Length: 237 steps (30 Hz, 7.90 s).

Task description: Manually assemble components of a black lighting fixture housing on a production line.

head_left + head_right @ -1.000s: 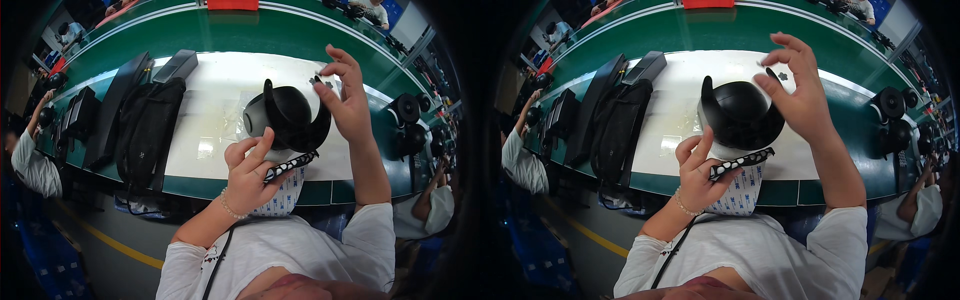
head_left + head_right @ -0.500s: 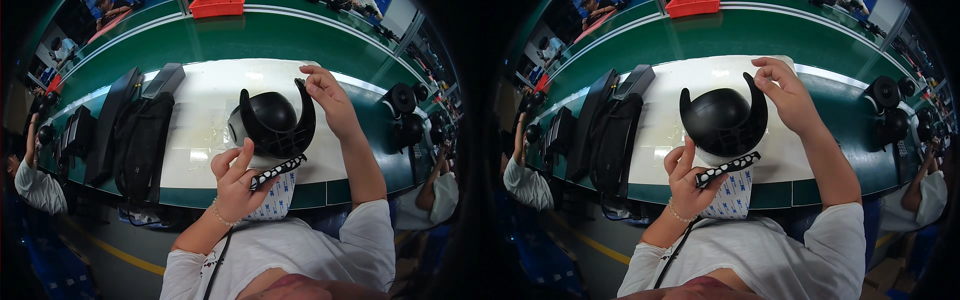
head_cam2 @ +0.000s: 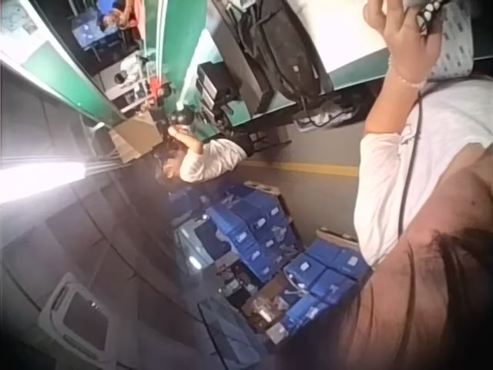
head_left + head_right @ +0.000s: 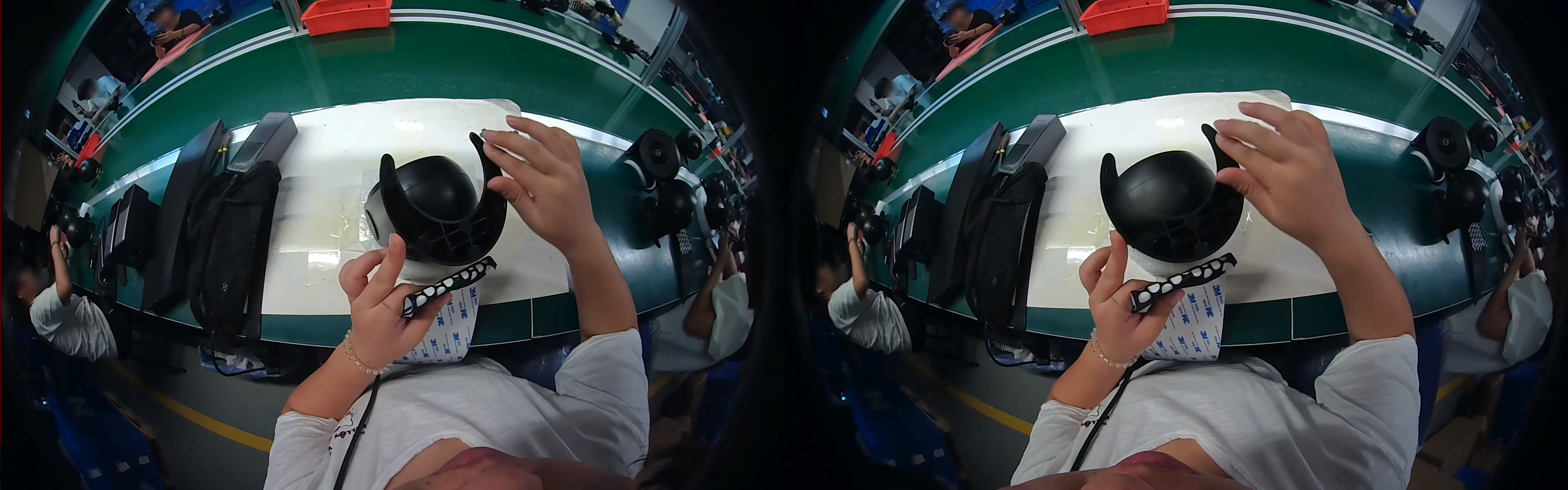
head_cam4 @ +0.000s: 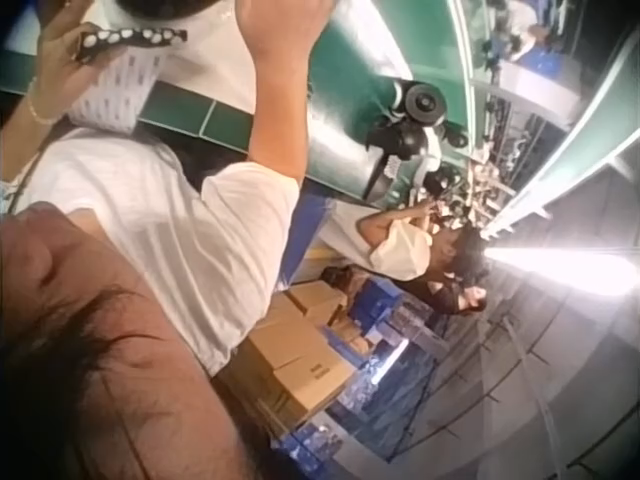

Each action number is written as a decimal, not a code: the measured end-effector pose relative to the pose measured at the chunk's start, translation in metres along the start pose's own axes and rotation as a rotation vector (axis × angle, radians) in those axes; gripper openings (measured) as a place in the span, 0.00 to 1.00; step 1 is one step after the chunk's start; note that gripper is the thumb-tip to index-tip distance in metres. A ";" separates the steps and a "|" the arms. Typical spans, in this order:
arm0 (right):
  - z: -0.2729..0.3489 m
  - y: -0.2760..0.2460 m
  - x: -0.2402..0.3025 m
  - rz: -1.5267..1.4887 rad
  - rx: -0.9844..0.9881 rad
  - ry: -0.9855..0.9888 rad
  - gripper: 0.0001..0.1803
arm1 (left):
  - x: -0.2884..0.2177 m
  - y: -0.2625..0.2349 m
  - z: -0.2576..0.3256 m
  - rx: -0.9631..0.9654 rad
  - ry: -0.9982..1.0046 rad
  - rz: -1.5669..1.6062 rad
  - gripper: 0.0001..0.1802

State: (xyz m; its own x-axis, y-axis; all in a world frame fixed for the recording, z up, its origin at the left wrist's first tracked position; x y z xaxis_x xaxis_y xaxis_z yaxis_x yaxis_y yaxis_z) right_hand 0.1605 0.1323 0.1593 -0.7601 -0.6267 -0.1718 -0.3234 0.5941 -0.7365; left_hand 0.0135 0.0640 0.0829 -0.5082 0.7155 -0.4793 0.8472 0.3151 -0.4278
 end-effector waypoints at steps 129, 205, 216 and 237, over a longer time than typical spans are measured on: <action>0.045 -0.016 0.039 -0.840 -0.079 -0.037 0.25 | 0.027 0.014 0.013 0.192 -0.419 0.704 0.12; 0.026 -0.003 0.038 -1.276 -0.077 0.259 0.37 | -0.018 -0.001 0.005 0.111 0.140 0.267 0.21; 0.007 0.015 0.046 -0.992 0.131 0.317 0.32 | 0.004 0.001 -0.002 0.077 -0.040 0.147 0.17; 0.043 0.021 0.051 -1.085 0.152 0.500 0.31 | 0.011 0.003 -0.005 -0.041 -0.083 0.220 0.17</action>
State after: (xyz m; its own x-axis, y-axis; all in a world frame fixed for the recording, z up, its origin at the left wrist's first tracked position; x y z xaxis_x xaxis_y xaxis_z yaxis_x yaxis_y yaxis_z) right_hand 0.1393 0.0908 0.1073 -0.2787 -0.4789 0.8325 -0.8854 -0.2077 -0.4159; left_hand 0.0109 0.0754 0.0802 -0.3204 0.7164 -0.6197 0.9436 0.1838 -0.2754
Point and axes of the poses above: each hand's wrist, its own z-axis away from the middle knuckle, its own y-axis out of the palm, x = y × z, the point moved 10 cm from there along -z, towards the middle knuckle, and after that the axes turned 4 degrees about z, right-handed, at the moved point
